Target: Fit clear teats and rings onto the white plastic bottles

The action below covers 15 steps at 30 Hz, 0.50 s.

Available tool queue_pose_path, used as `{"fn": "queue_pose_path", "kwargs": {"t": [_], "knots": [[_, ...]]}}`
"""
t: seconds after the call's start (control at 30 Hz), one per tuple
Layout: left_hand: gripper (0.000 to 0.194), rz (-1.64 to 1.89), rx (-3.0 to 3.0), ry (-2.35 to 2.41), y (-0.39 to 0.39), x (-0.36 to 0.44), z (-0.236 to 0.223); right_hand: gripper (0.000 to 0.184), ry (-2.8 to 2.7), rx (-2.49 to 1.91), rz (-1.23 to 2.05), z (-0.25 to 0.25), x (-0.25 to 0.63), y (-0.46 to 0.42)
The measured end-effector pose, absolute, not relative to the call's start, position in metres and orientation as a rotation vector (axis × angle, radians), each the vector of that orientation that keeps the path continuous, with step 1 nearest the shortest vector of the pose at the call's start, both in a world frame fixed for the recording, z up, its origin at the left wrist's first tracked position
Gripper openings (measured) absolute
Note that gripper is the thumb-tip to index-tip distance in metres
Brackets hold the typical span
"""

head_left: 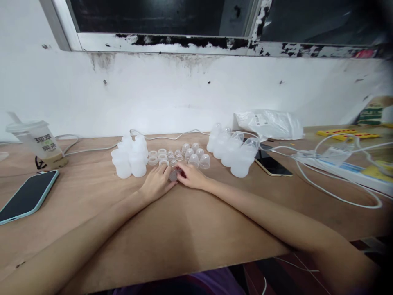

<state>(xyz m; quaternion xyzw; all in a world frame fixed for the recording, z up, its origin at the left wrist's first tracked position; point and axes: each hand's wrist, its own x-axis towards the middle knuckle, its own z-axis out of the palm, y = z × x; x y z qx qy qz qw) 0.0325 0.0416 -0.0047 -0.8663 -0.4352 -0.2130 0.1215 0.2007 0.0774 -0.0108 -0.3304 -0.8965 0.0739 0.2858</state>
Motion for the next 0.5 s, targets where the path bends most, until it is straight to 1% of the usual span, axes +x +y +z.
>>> {"fn": "queue_pose_path", "kwargs": {"t": [0.1,0.4,0.5], "knots": [[0.023,-0.556,-2.438,-1.341,0.041,0.037,-0.004,0.016,-2.354,-0.858,0.196,-0.013,0.198,0.079],[0.022,-0.4,-2.383,-1.579,0.024,0.054,0.006,0.017,-2.235,-0.885,0.173,-0.012,0.193,0.073],[0.024,-0.339,-2.366,-1.604,0.017,0.056,0.009,0.017,-2.193,-0.916,0.171,-0.011,0.192,0.072]]}}
